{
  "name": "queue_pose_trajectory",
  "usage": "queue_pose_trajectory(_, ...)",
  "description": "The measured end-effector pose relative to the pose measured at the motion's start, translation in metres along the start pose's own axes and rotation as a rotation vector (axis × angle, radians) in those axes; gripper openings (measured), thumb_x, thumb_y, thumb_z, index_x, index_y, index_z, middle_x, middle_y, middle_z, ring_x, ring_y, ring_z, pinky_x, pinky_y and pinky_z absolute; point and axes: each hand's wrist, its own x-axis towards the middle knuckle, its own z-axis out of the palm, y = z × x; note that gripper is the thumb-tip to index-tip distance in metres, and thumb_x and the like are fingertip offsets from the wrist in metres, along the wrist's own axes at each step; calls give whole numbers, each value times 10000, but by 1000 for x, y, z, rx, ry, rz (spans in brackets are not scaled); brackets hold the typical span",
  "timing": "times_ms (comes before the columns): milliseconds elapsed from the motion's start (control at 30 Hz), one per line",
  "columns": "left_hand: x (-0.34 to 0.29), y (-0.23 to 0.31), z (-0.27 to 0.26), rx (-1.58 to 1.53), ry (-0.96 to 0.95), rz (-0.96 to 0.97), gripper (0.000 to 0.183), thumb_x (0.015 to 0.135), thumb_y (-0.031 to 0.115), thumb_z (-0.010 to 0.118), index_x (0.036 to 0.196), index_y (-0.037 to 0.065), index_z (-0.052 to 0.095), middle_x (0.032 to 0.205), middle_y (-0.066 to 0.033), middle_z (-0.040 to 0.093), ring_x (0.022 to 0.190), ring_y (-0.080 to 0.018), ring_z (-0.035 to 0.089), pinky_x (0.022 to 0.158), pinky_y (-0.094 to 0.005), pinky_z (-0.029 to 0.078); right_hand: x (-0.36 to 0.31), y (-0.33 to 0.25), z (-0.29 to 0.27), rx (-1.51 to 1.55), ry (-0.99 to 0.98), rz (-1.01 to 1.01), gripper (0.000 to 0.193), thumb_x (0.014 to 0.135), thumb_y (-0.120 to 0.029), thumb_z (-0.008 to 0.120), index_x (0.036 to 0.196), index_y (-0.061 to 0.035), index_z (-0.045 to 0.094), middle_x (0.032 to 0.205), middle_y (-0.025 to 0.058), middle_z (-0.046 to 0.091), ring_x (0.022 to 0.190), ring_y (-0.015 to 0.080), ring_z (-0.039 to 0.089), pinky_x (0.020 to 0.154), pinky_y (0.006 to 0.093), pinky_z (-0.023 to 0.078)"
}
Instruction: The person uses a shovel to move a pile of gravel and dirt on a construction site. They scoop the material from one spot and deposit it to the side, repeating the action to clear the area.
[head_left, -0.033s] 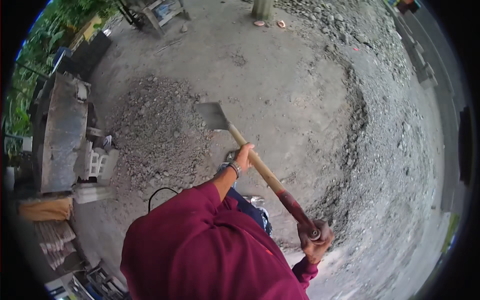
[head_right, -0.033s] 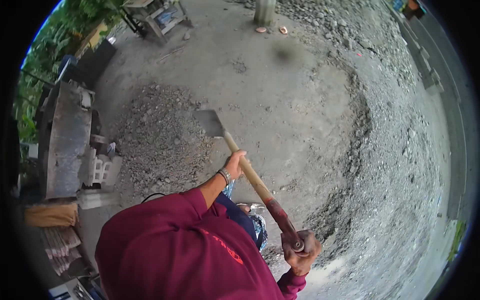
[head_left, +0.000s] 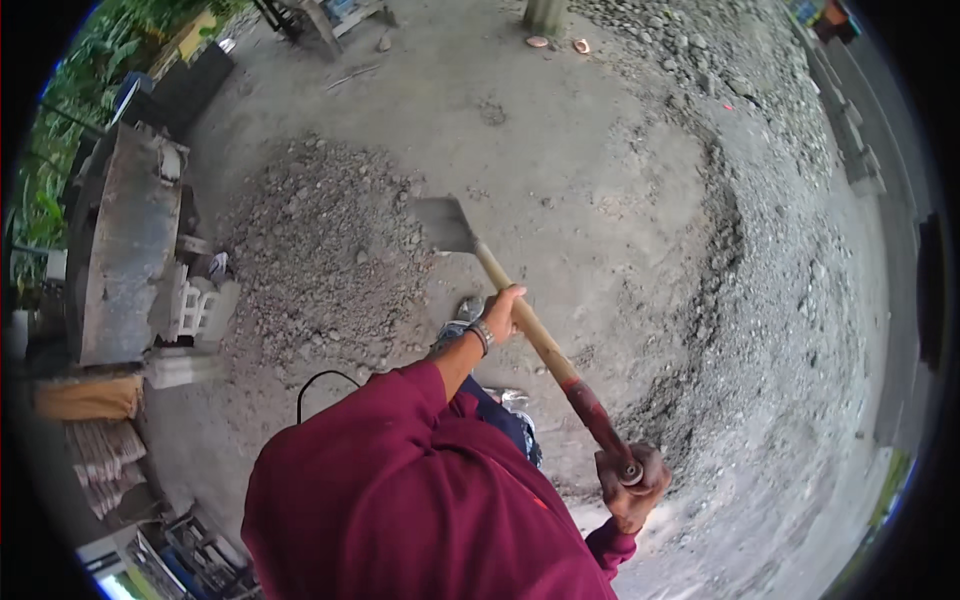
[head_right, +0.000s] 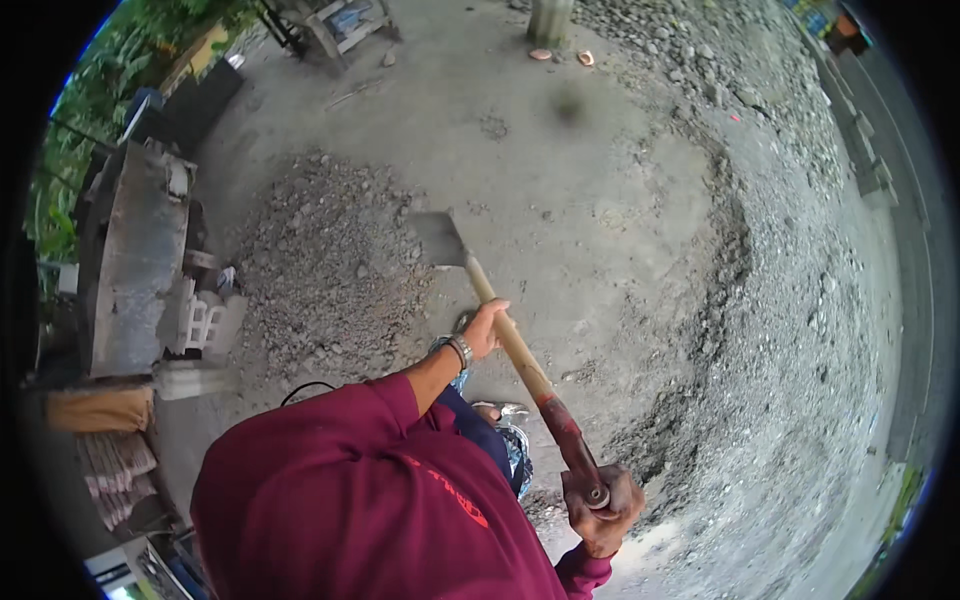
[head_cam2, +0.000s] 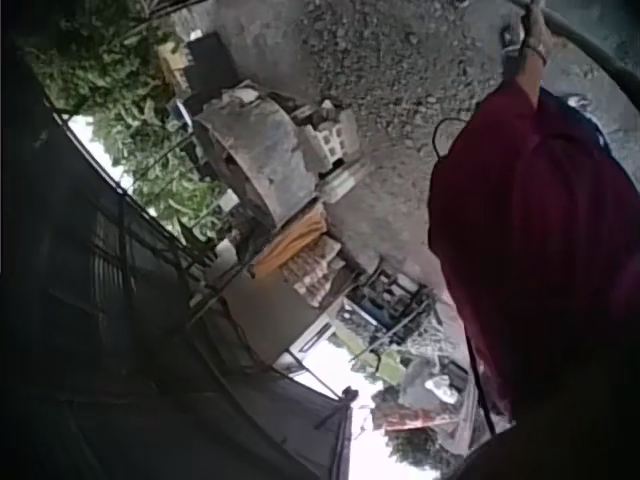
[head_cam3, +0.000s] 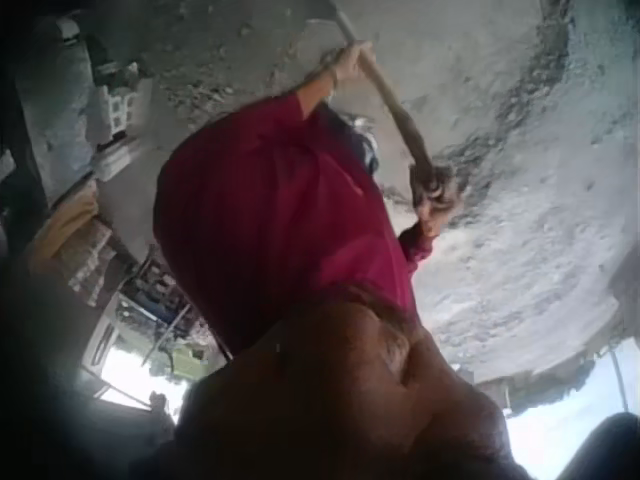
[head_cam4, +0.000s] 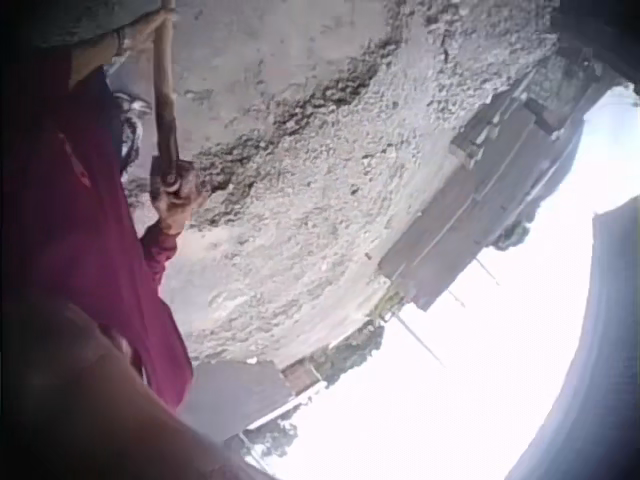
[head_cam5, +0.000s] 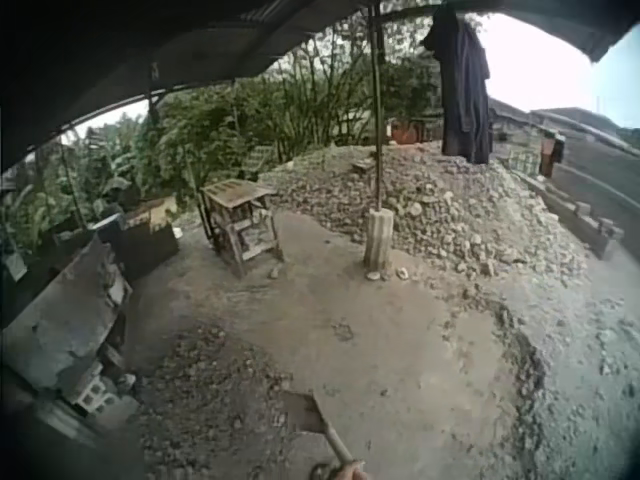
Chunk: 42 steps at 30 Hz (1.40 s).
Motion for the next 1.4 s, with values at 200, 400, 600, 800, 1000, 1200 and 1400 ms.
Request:
queue_pose_trajectory(200,-18,69,26,536,-242,-9,404,911,379,544,939,-21,591,693,-128,645,534,-185,610,474,-312,494,108,-32,82,-235,-360,-8,268,688,-140,822,763,-55,579,648,32,546,558,152,499,550,326,422)
queue_pose_trajectory(400,58,100,-74,773,48,92,286,850,275,515,744,29,615,587,-90,622,454,-213,587,437,-331,469,206,-16,135,-413,-119,-5,235,793,-210,751,892,-23,647,693,55,624,589,124,558,548,305,446)
queue_pose_trajectory(600,43,102,-227,1313,482,107,347,786,288,474,642,35,663,589,-137,661,555,-289,665,571,-395,539,285,24,96,-362,14,452,435,811,-408,699,887,18,659,690,90,601,569,160,506,520,341,393)
queue_pose_trajectory(800,-15,93,-264,710,770,94,316,822,265,500,754,-3,653,662,-153,662,591,-283,679,495,-393,547,325,41,73,-439,-47,421,457,822,-401,706,893,45,636,746,112,608,642,204,526,596,382,428)
queue_pose_trajectory(1000,-30,15,-207,886,691,188,271,807,242,524,751,11,653,669,-141,670,551,-248,669,482,-353,537,340,18,101,-141,-281,99,406,830,-330,698,958,46,615,866,131,640,766,226,570,734,378,449)
queue_pose_trajectory(1200,-31,-42,-123,842,802,299,252,778,231,558,643,35,641,625,-106,664,557,-196,661,528,-323,528,310,-26,126,299,-467,91,219,853,-184,667,865,-36,505,715,56,552,552,97,466,527,255,398)
queue_pose_trajectory(1400,-45,-37,-152,701,785,263,236,782,239,569,708,37,667,632,-105,665,553,-211,661,533,-336,534,274,-32,148,465,-787,66,222,874,-201,649,913,-27,516,567,38,510,458,97,457,578,270,434)
